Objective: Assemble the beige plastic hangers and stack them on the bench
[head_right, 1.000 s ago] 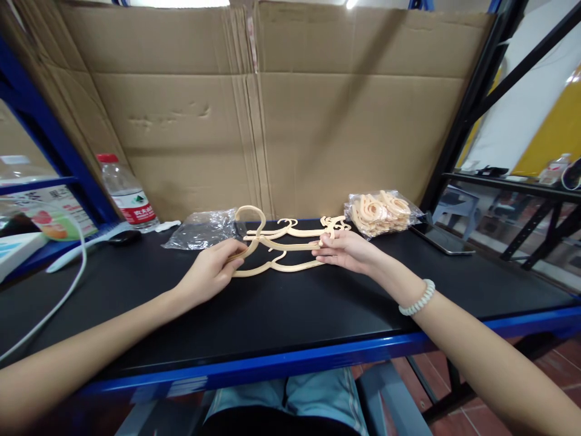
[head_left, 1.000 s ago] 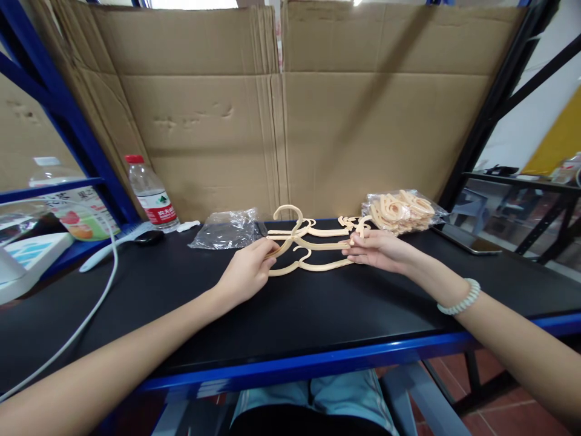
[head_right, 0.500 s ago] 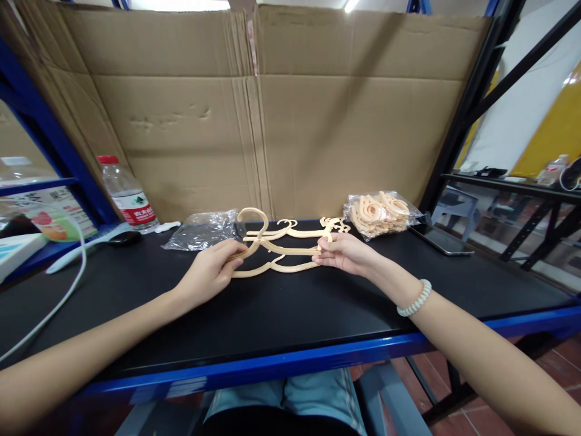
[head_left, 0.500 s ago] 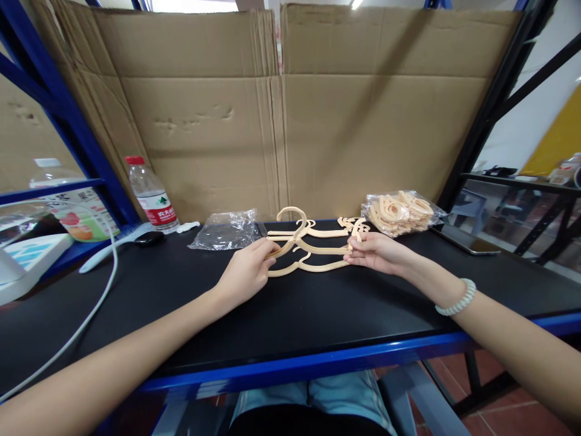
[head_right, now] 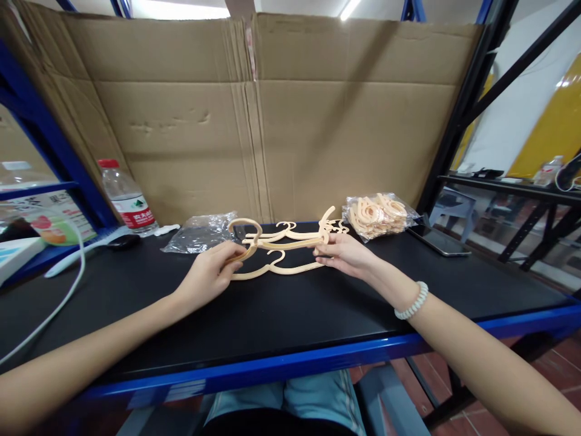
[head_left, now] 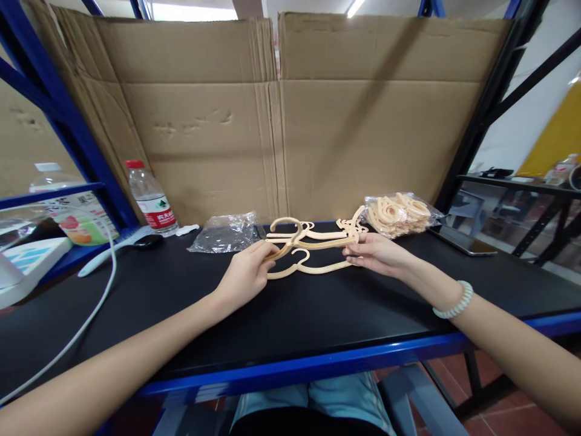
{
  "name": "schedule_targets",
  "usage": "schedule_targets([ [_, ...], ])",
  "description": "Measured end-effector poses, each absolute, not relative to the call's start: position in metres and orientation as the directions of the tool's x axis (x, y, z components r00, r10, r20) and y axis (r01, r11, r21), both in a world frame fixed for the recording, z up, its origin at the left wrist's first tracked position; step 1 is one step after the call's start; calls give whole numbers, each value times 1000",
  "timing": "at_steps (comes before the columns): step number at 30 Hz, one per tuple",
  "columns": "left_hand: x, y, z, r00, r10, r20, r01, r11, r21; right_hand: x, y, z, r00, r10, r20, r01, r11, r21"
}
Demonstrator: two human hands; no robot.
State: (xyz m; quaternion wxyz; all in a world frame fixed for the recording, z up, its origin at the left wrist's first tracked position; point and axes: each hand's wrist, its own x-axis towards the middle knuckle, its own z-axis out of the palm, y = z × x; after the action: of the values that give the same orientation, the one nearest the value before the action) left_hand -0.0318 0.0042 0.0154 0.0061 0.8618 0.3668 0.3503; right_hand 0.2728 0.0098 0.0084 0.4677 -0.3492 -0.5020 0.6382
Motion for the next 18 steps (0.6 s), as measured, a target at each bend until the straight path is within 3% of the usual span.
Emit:
schedule_targets([
  [5,-32,6,17,457,693,557,641,-691,334,280,16,11,-132,982,136,-320,87,-943],
  [10,-31,6,18,443,708,551,628,-683,374,282,14,16,-183,966,181,-273,127,-954],
  [18,-32,6,17,472,685,555,618,-706,345,283,8,19,-404,915,8,-242,-99,-965],
])
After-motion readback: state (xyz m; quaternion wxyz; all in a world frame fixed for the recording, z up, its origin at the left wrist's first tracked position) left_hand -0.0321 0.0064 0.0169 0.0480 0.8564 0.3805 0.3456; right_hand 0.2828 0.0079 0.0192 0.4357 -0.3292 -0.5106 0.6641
